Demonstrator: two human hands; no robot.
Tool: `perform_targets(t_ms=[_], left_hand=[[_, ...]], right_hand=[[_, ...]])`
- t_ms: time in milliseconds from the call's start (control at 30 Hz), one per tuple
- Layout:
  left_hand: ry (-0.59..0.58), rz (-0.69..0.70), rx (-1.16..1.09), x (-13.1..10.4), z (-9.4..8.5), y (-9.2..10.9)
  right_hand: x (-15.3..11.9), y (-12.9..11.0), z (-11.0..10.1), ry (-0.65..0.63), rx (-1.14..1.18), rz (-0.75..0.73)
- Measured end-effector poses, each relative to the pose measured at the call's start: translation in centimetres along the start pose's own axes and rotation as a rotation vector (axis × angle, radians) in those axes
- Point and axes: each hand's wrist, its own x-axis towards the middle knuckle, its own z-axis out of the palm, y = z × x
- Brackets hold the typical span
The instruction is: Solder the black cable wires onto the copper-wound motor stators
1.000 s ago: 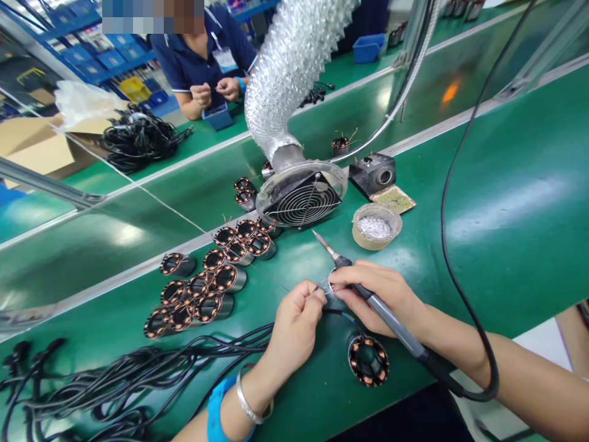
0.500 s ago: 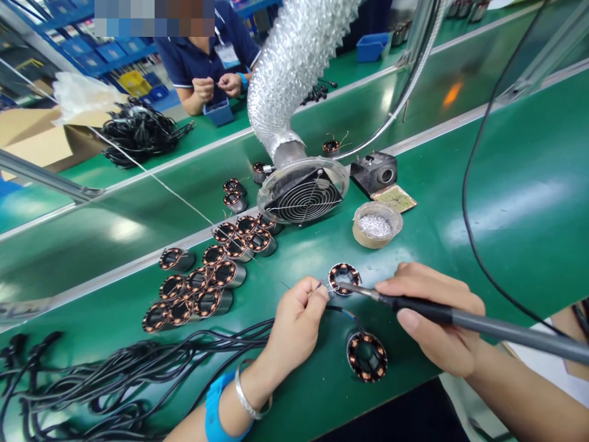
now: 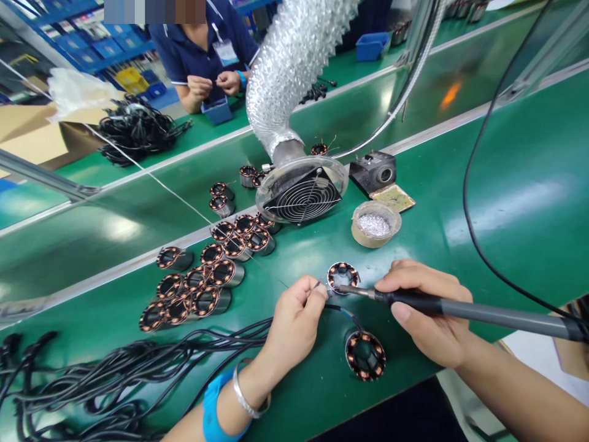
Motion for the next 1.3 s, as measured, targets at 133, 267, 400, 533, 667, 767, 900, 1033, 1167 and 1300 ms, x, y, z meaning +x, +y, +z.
perform_targets(t_ms=[133, 267, 400, 533, 667, 767, 900, 1033, 1167, 1300], left_hand=[[-0.004, 0.009, 0.0, 0.0, 0.0, -0.1], [-0.007, 0.015, 0.021, 0.0, 0.0, -0.1], [-0.013, 0.019, 0.04, -0.1, 0.0, -0.1], [-0.012, 0.025, 0.068, -0.1, 0.0, -0.1], [-0.016, 0.033, 0.073, -0.1, 0.1, -0.1], [-0.016, 0.047, 0.074, 0.0, 0.1, -0.1], [-0.019, 0.045, 0.077, 0.1, 0.0, -0.1], [-0.018, 0.042, 0.088, 0.0, -0.1, -0.3], [-0.013, 0.038, 0.081, -0.1, -0.1, -0.4], [-0.019, 0.027, 0.06, 0.0, 0.0, -0.4]], right_hand=[[0.1, -0.1, 0.0, 0.004, 0.003, -0.009], [0.3, -0.3, 0.1, -0.003, 0.005, -0.021], [0.5, -0.5, 0.2, -0.026, 0.006, -0.047], [0.4, -0.7, 0.5, -0.04, 0.008, -0.087], [0.2, -0.7, 1.0, -0.022, -0.012, -0.155], [0.2, -0.6, 1.2, -0.045, -0.037, -0.222], [0.2, -0.6, 0.9, -0.049, -0.038, -0.223], [0.1, -0.8, 0.5, -0.014, -0.057, -0.172], [0.2, -0.6, -0.3, 0.06, -0.113, -0.183], [0.1, 0.8, -1.7, 0.209, -0.354, -0.194]])
